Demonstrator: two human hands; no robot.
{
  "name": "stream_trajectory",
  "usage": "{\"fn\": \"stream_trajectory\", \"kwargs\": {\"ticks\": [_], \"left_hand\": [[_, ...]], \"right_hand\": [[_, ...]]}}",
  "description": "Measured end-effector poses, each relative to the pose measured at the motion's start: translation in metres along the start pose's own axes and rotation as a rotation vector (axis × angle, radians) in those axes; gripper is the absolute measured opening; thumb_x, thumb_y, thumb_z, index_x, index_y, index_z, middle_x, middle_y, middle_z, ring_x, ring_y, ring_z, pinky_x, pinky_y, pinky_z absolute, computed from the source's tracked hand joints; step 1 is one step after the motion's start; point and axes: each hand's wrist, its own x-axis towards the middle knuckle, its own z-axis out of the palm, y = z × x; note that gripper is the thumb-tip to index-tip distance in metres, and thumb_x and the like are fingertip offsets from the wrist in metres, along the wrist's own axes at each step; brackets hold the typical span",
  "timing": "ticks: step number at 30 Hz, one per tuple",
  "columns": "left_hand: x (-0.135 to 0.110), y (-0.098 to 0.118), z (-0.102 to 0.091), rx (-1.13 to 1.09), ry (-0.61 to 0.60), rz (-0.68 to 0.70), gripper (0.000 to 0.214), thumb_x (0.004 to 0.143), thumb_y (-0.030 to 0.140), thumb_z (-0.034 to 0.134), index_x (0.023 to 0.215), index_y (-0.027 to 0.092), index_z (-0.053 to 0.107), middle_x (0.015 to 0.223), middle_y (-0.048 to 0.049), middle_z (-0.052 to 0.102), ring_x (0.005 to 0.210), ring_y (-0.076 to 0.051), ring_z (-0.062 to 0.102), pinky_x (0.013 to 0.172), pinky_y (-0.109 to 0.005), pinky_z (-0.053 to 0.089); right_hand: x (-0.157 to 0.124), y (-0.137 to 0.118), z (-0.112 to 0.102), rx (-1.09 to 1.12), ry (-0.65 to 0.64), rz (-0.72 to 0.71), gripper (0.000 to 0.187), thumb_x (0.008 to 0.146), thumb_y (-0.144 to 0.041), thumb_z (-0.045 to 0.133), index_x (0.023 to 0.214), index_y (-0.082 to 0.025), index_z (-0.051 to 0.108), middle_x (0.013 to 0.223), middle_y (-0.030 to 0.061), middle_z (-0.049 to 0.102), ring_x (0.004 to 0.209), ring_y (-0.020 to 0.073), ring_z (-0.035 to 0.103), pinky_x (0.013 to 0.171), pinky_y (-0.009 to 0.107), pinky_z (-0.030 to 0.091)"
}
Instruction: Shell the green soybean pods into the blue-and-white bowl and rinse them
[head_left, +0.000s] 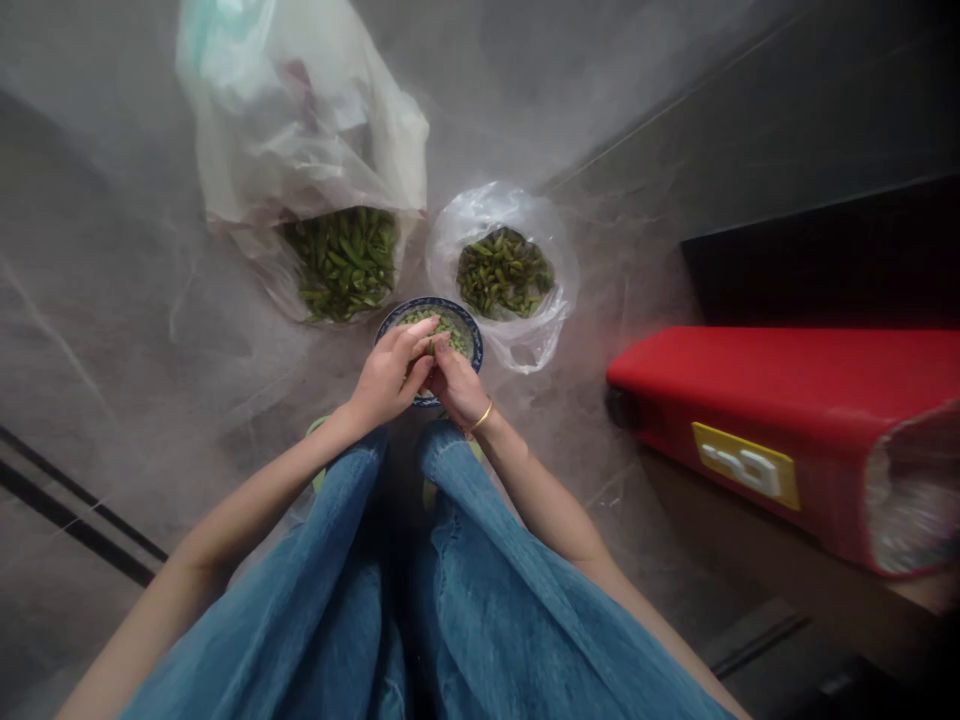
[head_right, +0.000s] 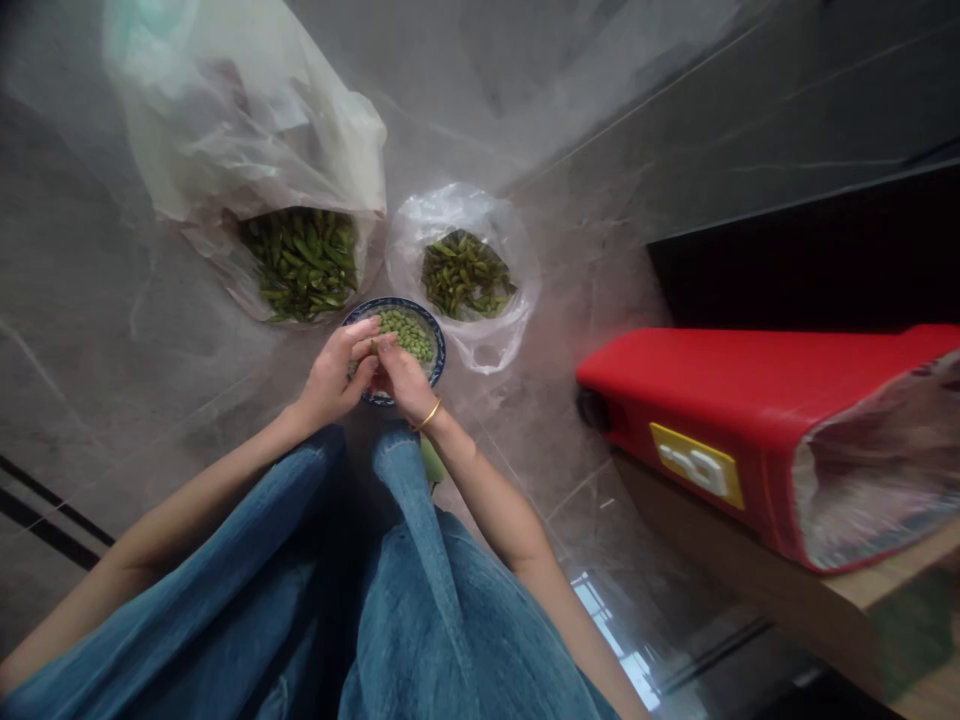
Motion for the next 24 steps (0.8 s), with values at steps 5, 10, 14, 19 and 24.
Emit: {"fn": "stream_trajectory", "kwargs": {"ticks": [5, 10, 14, 19, 24], "left_hand": [[0.003, 0.003, -0.005, -0.212, -0.012, -0.172, 0.053, 0.092, 0.023, 0.051, 0.142, 0.020, 0.033, 0.126, -0.0116, 0.062, 0.113, -0.020, 0.062, 0.105, -0.039, 0.045], [0.006, 0.004, -0.008, -0.378, 0.050, -0.365, 0.058, 0.087, 0.030, 0.061, 0.140, 0.018, 0.039, 0.134, -0.0147, 0.057, 0.103, -0.019, 0.067, 0.101, -0.035, 0.049], [0.006, 0.007, -0.007, -0.435, 0.061, -0.417, 0.061, 0.085, 0.030, 0.064, 0.140, 0.017, 0.041, 0.141, -0.0157, 0.051, 0.103, -0.019, 0.066, 0.097, -0.033, 0.052], [0.008, 0.011, -0.009, -0.427, 0.058, -0.406, 0.058, 0.085, 0.027, 0.062, 0.139, 0.015, 0.044, 0.131, -0.0146, 0.060, 0.105, -0.019, 0.067, 0.096, -0.032, 0.053], [0.012, 0.013, -0.011, -0.416, 0.049, -0.427, 0.056, 0.085, 0.024, 0.061, 0.139, 0.013, 0.046, 0.113, -0.0114, 0.070, 0.102, -0.019, 0.068, 0.096, -0.034, 0.054]], "right_hand": [[0.002, 0.003, -0.003, -0.065, 0.107, -0.039, 0.053, 0.068, -0.072, 0.062, 0.077, -0.021, 0.051, 0.059, -0.0048, 0.050, 0.049, 0.0081, 0.044, 0.046, 0.023, 0.036], [0.002, 0.006, -0.003, -0.122, 0.141, -0.130, 0.053, 0.069, -0.073, 0.061, 0.079, -0.021, 0.055, 0.059, -0.0039, 0.052, 0.050, 0.0083, 0.045, 0.046, 0.023, 0.037], [0.001, 0.005, 0.005, -0.100, 0.203, -0.216, 0.053, 0.068, -0.072, 0.063, 0.075, -0.020, 0.057, 0.055, -0.0047, 0.048, 0.048, 0.0078, 0.042, 0.045, 0.023, 0.036], [0.000, 0.003, 0.011, -0.154, 0.277, -0.249, 0.054, 0.067, -0.073, 0.062, 0.072, -0.019, 0.058, 0.053, -0.0045, 0.047, 0.048, 0.0079, 0.040, 0.046, 0.024, 0.036], [-0.002, 0.001, 0.013, -0.210, 0.339, -0.259, 0.053, 0.067, -0.071, 0.062, 0.069, -0.019, 0.059, 0.055, -0.0030, 0.051, 0.050, 0.0085, 0.042, 0.047, 0.024, 0.037]]}}
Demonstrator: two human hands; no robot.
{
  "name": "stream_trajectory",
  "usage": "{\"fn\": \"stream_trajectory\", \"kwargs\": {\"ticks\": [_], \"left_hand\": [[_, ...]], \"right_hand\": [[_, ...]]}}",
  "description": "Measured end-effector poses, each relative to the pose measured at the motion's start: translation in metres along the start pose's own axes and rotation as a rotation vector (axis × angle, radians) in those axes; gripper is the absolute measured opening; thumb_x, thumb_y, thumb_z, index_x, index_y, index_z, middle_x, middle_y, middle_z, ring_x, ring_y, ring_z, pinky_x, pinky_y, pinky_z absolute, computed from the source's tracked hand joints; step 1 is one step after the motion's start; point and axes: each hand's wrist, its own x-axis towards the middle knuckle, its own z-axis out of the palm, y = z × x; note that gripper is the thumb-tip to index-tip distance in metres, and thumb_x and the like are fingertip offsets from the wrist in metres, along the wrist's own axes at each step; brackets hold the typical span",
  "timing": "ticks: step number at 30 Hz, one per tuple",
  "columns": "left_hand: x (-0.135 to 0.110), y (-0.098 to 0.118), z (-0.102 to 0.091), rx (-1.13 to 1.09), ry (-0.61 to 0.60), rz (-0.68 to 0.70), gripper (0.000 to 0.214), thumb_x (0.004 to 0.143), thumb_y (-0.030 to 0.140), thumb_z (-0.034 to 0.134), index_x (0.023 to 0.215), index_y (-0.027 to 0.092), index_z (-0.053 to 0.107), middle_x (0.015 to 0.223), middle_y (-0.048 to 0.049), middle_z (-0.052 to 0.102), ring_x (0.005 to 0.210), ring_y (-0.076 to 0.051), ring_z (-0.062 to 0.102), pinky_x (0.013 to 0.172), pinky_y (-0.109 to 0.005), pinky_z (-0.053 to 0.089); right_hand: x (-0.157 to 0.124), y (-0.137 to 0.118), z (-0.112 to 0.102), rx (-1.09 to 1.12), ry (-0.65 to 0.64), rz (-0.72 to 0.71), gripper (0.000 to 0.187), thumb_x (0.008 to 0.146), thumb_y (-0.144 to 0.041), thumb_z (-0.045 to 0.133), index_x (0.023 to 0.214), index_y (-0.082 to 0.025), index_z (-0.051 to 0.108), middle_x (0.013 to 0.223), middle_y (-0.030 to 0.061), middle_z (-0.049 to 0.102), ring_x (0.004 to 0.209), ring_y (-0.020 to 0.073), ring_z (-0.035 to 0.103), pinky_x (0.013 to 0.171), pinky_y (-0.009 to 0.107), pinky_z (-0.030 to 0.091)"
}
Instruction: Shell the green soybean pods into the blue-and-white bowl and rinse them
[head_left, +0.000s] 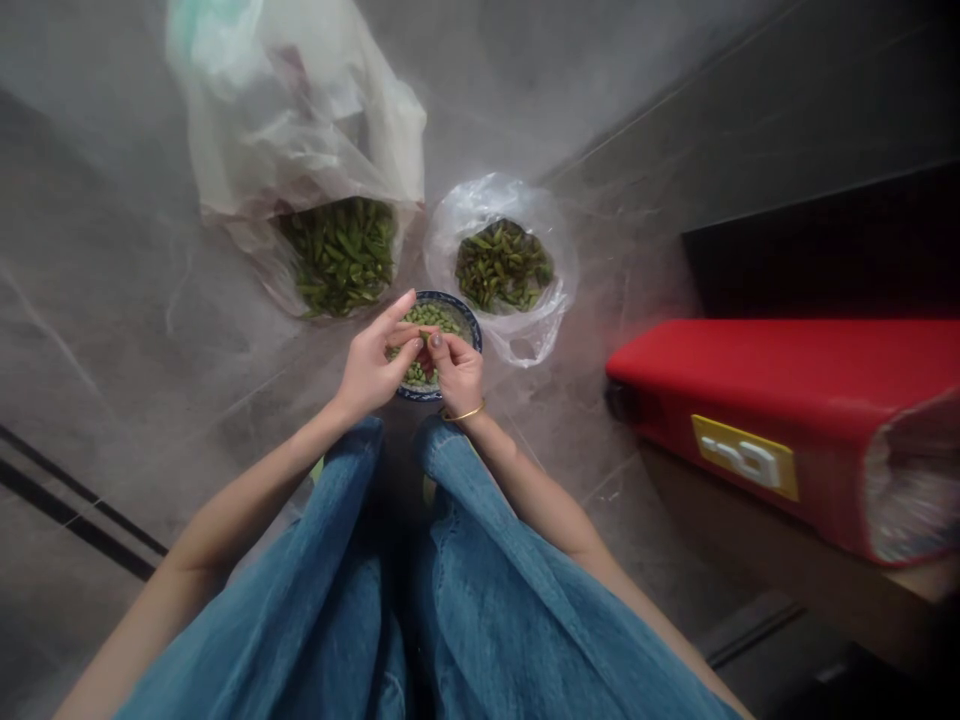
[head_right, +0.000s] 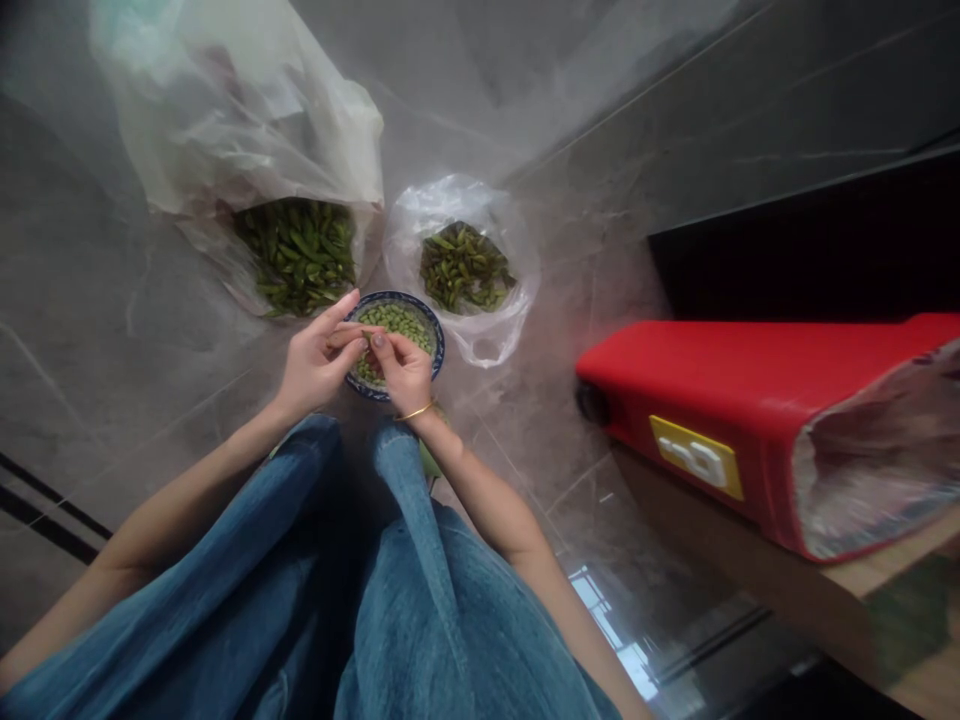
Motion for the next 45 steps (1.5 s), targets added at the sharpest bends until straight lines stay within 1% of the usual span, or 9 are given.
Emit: {"fn": "stream_trajectory", "kwargs": {"ticks": [4, 10, 15, 21, 28, 33, 36, 40, 45], "left_hand": [[0.001, 0.000, 0.001, -0.015, -0.007, -0.010, 0.052, 0.085, 0.021, 0.058, 0.136, 0.014, 0.050, 0.107, -0.0094, 0.073, 0.095, -0.018, 0.070, 0.089, -0.032, 0.057], [0.000, -0.002, 0.004, -0.011, 0.038, -0.030, 0.047, 0.084, 0.021, 0.059, 0.131, 0.017, 0.057, 0.112, -0.0076, 0.071, 0.097, -0.019, 0.070, 0.092, -0.035, 0.056], [0.002, -0.004, 0.005, -0.020, 0.054, -0.082, 0.042, 0.082, 0.020, 0.060, 0.124, 0.014, 0.062, 0.095, -0.0058, 0.075, 0.086, -0.019, 0.072, 0.082, -0.035, 0.060], [0.000, -0.015, 0.007, -0.071, 0.066, -0.121, 0.035, 0.079, 0.022, 0.062, 0.114, 0.015, 0.069, 0.109, -0.0081, 0.072, 0.102, -0.022, 0.069, 0.095, -0.039, 0.055], [-0.001, -0.031, 0.017, -0.217, -0.007, -0.241, 0.047, 0.080, 0.033, 0.066, 0.122, 0.011, 0.062, 0.117, -0.0139, 0.068, 0.105, -0.024, 0.067, 0.095, -0.041, 0.054], [0.000, -0.037, 0.024, -0.251, -0.090, -0.287, 0.056, 0.079, 0.022, 0.062, 0.133, 0.010, 0.051, 0.108, -0.0135, 0.071, 0.099, -0.023, 0.069, 0.092, -0.041, 0.056], [-0.001, -0.041, 0.026, -0.264, -0.088, -0.302, 0.055, 0.080, 0.018, 0.058, 0.133, 0.011, 0.050, 0.110, -0.0138, 0.070, 0.097, -0.022, 0.070, 0.090, -0.040, 0.057], [-0.002, -0.045, 0.026, -0.296, -0.059, -0.350, 0.051, 0.081, 0.022, 0.059, 0.130, 0.009, 0.051, 0.113, -0.0170, 0.068, 0.092, -0.022, 0.071, 0.088, -0.041, 0.058], [0.001, -0.034, 0.018, -0.531, -0.052, -0.527, 0.038, 0.086, 0.026, 0.055, 0.120, 0.009, 0.057, 0.110, -0.0171, 0.069, 0.104, -0.023, 0.068, 0.100, -0.042, 0.051]], "right_hand": [[-0.001, -0.002, 0.001, -0.009, 0.005, -0.033, 0.051, 0.068, -0.070, 0.063, 0.067, -0.019, 0.060, 0.055, -0.0028, 0.052, 0.049, 0.0085, 0.042, 0.047, 0.025, 0.038], [-0.002, -0.002, 0.001, -0.042, -0.004, -0.024, 0.048, 0.074, -0.066, 0.058, 0.070, -0.018, 0.063, 0.055, -0.0021, 0.051, 0.050, 0.0090, 0.043, 0.046, 0.025, 0.037], [-0.001, 0.001, -0.001, -0.049, 0.004, -0.051, 0.047, 0.078, -0.064, 0.057, 0.076, -0.018, 0.067, 0.053, -0.0023, 0.048, 0.049, 0.0092, 0.040, 0.047, 0.025, 0.035], [0.003, 0.014, 0.001, -0.062, 0.020, -0.031, 0.051, 0.078, -0.069, 0.052, 0.073, -0.019, 0.064, 0.053, -0.0026, 0.043, 0.049, 0.0094, 0.035, 0.046, 0.026, 0.031], [0.008, 0.032, -0.002, -0.030, 0.102, -0.012, 0.055, 0.080, -0.068, 0.048, 0.055, -0.021, 0.040, 0.053, -0.0045, 0.034, 0.051, 0.0087, 0.031, 0.049, 0.024, 0.030], [0.011, 0.036, -0.012, -0.094, 0.121, -0.054, 0.054, 0.080, -0.068, 0.048, 0.054, -0.021, 0.039, 0.053, -0.0050, 0.035, 0.053, 0.0087, 0.033, 0.053, 0.024, 0.032], [0.013, 0.034, -0.018, -0.179, 0.119, -0.087, 0.051, 0.079, -0.065, 0.051, 0.056, -0.020, 0.042, 0.054, -0.0049, 0.039, 0.055, 0.0091, 0.036, 0.056, 0.024, 0.034], [0.018, 0.034, -0.023, -0.250, 0.110, -0.110, 0.050, 0.081, -0.063, 0.050, 0.057, -0.020, 0.042, 0.055, -0.0050, 0.040, 0.056, 0.0090, 0.037, 0.058, 0.024, 0.034], [0.023, 0.040, -0.024, -0.088, 0.083, -0.038, 0.052, 0.080, -0.066, 0.051, 0.057, -0.021, 0.038, 0.052, -0.0060, 0.035, 0.051, 0.0083, 0.033, 0.052, 0.024, 0.031]]}}
